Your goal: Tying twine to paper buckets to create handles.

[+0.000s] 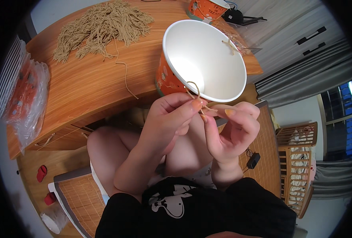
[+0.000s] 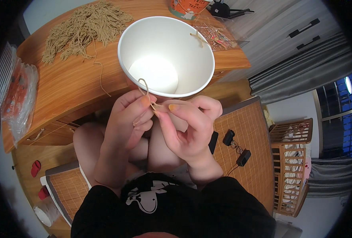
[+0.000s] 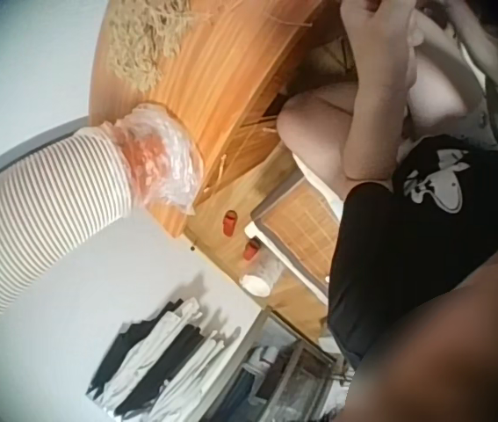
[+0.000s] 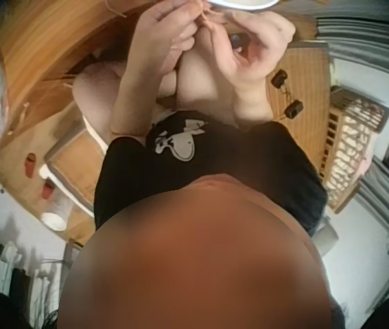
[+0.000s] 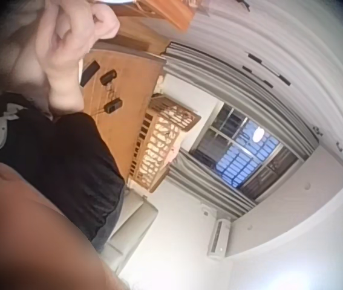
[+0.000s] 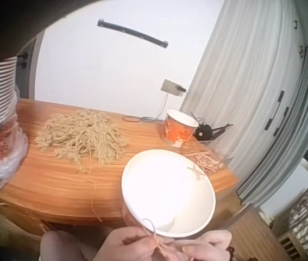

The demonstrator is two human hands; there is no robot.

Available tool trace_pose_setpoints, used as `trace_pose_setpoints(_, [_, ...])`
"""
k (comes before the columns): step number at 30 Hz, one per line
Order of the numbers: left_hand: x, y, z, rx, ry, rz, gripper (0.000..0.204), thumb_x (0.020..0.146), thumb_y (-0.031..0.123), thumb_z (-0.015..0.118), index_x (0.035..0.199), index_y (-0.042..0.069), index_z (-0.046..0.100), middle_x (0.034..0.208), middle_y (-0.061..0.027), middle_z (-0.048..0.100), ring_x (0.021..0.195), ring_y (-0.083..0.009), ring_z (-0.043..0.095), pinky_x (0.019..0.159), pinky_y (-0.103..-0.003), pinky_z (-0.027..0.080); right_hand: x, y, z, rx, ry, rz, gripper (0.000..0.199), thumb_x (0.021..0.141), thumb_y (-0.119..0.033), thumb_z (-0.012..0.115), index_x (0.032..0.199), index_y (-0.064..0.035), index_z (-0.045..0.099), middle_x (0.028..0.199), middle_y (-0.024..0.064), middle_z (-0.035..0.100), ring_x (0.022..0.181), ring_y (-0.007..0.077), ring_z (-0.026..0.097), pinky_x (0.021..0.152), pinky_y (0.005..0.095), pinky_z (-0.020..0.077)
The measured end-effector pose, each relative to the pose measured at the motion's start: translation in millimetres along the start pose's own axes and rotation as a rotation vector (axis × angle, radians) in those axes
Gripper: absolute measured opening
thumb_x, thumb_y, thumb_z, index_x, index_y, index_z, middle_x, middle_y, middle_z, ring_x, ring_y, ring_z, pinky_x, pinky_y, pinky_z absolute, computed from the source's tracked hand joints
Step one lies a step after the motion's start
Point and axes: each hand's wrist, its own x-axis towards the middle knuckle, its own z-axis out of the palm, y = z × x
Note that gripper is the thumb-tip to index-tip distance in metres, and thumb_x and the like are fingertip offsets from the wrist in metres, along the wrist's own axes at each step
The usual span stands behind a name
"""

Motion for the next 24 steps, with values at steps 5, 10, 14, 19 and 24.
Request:
trace_pose_setpoints(5, [-7, -4, 10, -0.11, 0.036, -0.054, 0.018, 0.1, 0.021, 0.066, 0.108, 0.006, 0.069, 0.074, 0.0088, 0.054, 0.054, 0.0023, 0.035, 0.046, -0.017, 0.023, 8, -6, -13, -0.054, -0.194, -0.013, 0.05, 0.078, 0.011, 0.073, 0.112, -0.0097, 0.042, 0.087, 0.0064, 0.069, 0.091, 0.0172, 0.049, 0.08, 0.0288, 0.0381])
trace_pose_setpoints(10, [-8, -3, 9, -0.253, 0.024, -0.059, 0.019, 0.102, 0.026, 0.061, 0.109, 0.009, 0.064, 0.072, 0.0102, 0.047, 0.057, 0.0012, 0.036, 0.047, -0.016, 0.025, 7, -4, -21, -0.078, -0.253, -0.06, 0.048, 0.08, 0.006, 0.074, 0.105, -0.0129, 0.038, 0.084, 0.0043, 0.072, 0.082, 0.0173, 0.039, 0.077, 0.0323, 0.0314])
trace_pose_setpoints(14, [-8, 2, 10, -0.293, 0.004, -0.094, 0.02, 0.104, 0.029, 0.058, 0.109, 0.011, 0.062, 0.066, 0.0099, 0.037, 0.058, -0.0004, 0.034, 0.047, -0.016, 0.026, -3, 1, -22, -0.081, -0.197, 0.024, 0.03, 0.074, -0.009, 0.08, 0.069, -0.0176, 0.051, 0.09, -0.0086, 0.074, 0.078, 0.0163, 0.041, 0.082, 0.0338, 0.0274])
trace_pose_setpoints(19, [-8, 4, 12, -0.291, 0.013, -0.165, 0.018, 0.105, 0.028, 0.056, 0.109, 0.011, 0.062, 0.064, 0.0097, 0.035, 0.057, -0.0009, 0.033, 0.047, -0.016, 0.025, 2, 7, -29, -0.168, -0.242, 0.007, 0.02, 0.076, -0.016, 0.08, 0.075, -0.0171, 0.06, 0.087, -0.0089, 0.07, 0.08, 0.0167, 0.045, 0.082, 0.0346, 0.0278])
trace_pose_setpoints(24, [-9, 4, 5, -0.319, 0.014, -0.102, 0.018, 0.104, 0.027, 0.058, 0.11, 0.01, 0.063, 0.063, 0.0086, 0.036, 0.055, -0.0008, 0.033, 0.048, -0.016, 0.024, 7, 41, -48, -0.306, -0.266, -0.021, 0.029, 0.077, -0.024, 0.08, 0.099, -0.0132, 0.064, 0.087, -0.0024, 0.064, 0.088, 0.0209, 0.053, 0.088, 0.0385, 0.0304])
